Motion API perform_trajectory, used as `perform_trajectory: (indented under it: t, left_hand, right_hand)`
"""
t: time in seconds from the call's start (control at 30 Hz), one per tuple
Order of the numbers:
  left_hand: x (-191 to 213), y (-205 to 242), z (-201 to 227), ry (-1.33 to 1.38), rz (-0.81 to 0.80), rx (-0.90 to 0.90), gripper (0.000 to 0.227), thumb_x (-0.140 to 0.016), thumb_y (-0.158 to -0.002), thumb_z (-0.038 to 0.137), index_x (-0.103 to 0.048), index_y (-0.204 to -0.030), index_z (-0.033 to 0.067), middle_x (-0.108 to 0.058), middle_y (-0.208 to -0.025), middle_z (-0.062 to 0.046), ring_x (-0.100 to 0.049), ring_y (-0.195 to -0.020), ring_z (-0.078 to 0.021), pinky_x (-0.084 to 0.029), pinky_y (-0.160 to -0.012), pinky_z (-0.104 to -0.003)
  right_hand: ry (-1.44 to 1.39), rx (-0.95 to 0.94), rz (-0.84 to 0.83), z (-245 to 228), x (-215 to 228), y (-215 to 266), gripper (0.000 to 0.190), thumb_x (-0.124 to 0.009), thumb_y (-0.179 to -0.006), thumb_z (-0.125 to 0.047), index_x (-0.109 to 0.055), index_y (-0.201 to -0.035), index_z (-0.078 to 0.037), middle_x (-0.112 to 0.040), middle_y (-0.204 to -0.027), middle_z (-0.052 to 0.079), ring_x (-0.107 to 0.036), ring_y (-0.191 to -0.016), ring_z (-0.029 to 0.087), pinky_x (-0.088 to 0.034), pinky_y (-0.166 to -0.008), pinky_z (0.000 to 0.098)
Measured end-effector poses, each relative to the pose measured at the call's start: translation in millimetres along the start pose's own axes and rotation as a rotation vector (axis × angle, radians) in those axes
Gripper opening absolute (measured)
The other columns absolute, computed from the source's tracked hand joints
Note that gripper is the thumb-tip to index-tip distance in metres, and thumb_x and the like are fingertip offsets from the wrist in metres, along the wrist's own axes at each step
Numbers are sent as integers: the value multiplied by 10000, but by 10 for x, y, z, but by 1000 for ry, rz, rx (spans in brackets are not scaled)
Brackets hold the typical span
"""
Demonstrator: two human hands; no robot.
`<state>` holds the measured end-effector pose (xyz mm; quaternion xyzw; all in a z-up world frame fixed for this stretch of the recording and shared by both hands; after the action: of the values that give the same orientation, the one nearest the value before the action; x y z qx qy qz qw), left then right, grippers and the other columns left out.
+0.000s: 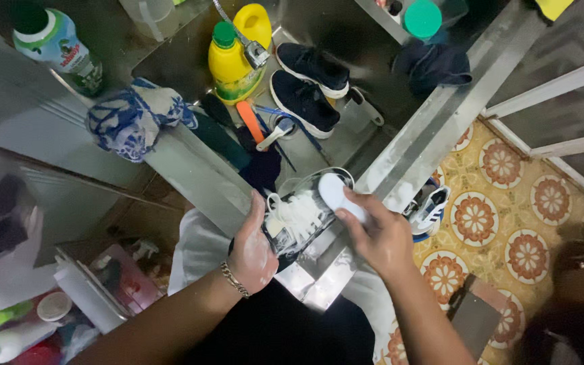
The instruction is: The person cleans several shoes in a sink, using a brush and white cleaning foam, and rinsing them with water from a faucet.
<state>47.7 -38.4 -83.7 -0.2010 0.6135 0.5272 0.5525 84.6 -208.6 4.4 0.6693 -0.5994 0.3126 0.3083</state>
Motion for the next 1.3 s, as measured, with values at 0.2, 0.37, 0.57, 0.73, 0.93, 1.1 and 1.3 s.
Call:
perform_trajectory:
  t: [0.2,0.37,0.57,0.73,0.93,1.1,1.3]
  left_hand:
    - [60,-14,47,-35,63,-58,673,-437,-1020,574,-545,-1392,25,-641,-1340,-131,-606,-1235,-290,-447,-1079,-445]
    - [57,-20,34,-44,48,-42,675,-437,-1030,562,-532,-1400,4,-623,-1369,-141,-587,-1275,-282,-426,-1114,-443]
    - [47,8,25,-47,81,-10,673,-436,-996,549,-545,-1382,9,-634,-1376,-128,-599,-1273,-269,-430,-1112,-430]
    - [47,-14,41,-87,-5,-88,632,-465,-1052,518,-539,-1393,-10,-614,-1354,-150,-576,-1255,-298,-426,-1104,-447]
    - [204,-7,35,-107,112,-18,628,-493,-994,509,-537,-1380,16,-614,-1380,-128,-590,-1285,-260,-438,-1111,-416]
    - [208,30,51,-123,117,-43,641,-502,-989,514,-532,-1389,13,-622,-1370,-122,-595,-1264,-265,-443,-1091,-412]
    - [158,46,93,-166,38,-88,618,-494,-1032,492,-537,-1389,-11,-625,-1367,-132,-578,-1274,-278,-411,-1110,-432]
  right_hand:
    - [-77,-6,-121,-173,-75,171,449,-804,-826,-354,-725,-1241,-204,-804,-793,99,-715,-535,136,-561,-539,302]
    - [162,-156,-81,-15,63,-19,409,-763,-890,-382,-729,-1265,-219,-767,-732,160,-720,-549,194,-562,-559,311]
    - [41,-81,4,225,55,-52,400,-792,-855,-320,-720,-1206,-143,-767,-733,131,-731,-570,207,-568,-561,347]
    - [-127,8,-62,17,-190,290,418,-815,-811,-316,-736,-1180,-138,-791,-808,111,-735,-572,195,-592,-584,359]
    - [-75,-38,198,390,141,-61,333,-764,-946,-319,-725,-1223,-138,-793,-979,130,-763,-730,188,-597,-658,319]
    - [-4,-327,-148,549,-294,223,481,-806,-847,-353,-680,-1291,-217,-793,-789,152,-748,-623,204,-581,-622,348]
    - [-306,190,163,386,-229,343,387,-781,-948,-262,-672,-1279,-95,-782,-984,120,-755,-802,146,-614,-693,307]
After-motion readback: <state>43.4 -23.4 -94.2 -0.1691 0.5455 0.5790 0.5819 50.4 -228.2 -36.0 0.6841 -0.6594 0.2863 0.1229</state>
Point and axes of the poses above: each hand's wrist, its own y-axis away from the middle knuckle, its own x-axis out of the back of the hand, z = x × y, the point moved 7 cm from there along -y, towards the middle knuckle
